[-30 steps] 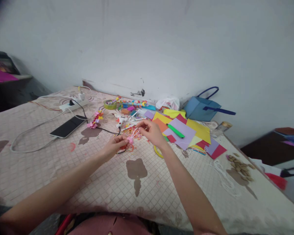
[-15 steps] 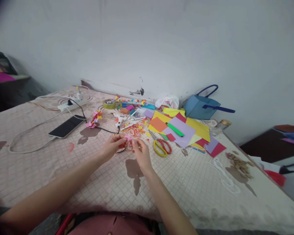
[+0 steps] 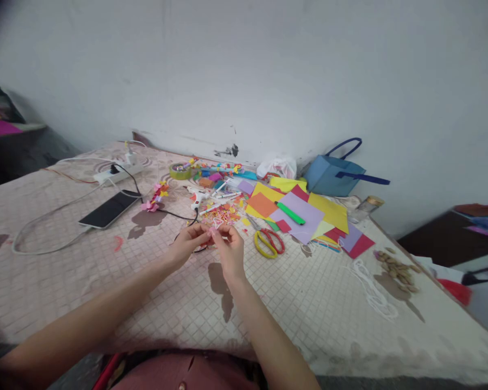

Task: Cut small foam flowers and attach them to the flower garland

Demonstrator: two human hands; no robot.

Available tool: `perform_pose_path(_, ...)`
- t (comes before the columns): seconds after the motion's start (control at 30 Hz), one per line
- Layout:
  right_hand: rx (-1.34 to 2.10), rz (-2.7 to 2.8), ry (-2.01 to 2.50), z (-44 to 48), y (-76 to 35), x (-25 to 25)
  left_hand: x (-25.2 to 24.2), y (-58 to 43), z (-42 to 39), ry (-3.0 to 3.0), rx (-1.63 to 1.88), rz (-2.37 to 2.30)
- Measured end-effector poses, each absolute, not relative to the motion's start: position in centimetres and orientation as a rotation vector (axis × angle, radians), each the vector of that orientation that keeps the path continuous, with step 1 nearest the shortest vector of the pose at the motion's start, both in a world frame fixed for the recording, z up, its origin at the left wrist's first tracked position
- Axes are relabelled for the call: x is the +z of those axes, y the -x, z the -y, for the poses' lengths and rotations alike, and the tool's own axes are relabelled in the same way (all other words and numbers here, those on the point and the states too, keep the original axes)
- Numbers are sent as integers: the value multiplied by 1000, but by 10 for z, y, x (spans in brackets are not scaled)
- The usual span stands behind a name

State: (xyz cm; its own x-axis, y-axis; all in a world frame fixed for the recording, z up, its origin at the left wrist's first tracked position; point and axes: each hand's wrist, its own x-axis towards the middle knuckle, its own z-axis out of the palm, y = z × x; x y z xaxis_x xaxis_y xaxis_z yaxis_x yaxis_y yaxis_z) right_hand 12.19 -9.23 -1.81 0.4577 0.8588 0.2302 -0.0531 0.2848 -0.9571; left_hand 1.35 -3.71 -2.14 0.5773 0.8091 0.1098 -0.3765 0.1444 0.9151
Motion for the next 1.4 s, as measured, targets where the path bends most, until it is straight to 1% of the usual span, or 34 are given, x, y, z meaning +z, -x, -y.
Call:
perform_pose_path(0.4, 760, 789, 1033, 91, -120, -22, -26, -14, 34, -1207, 884, -470)
perform_pose_path(0.67, 1014, 758, 972, 86, -134, -7, -28, -14, 34, -1213, 861, -502)
perform_pose_path(0.77, 1059, 713, 975, 75, -146, 1, -29, -14, 34, -1205, 850, -519)
perform_pose_path(1.07, 1051, 733, 981, 64, -162, 23, -32, -14, 31, -1181, 867, -530)
perform_pose_path(1.4, 1045, 794, 931, 73, -149, 10, -30, -14, 33, -1244, 857, -531)
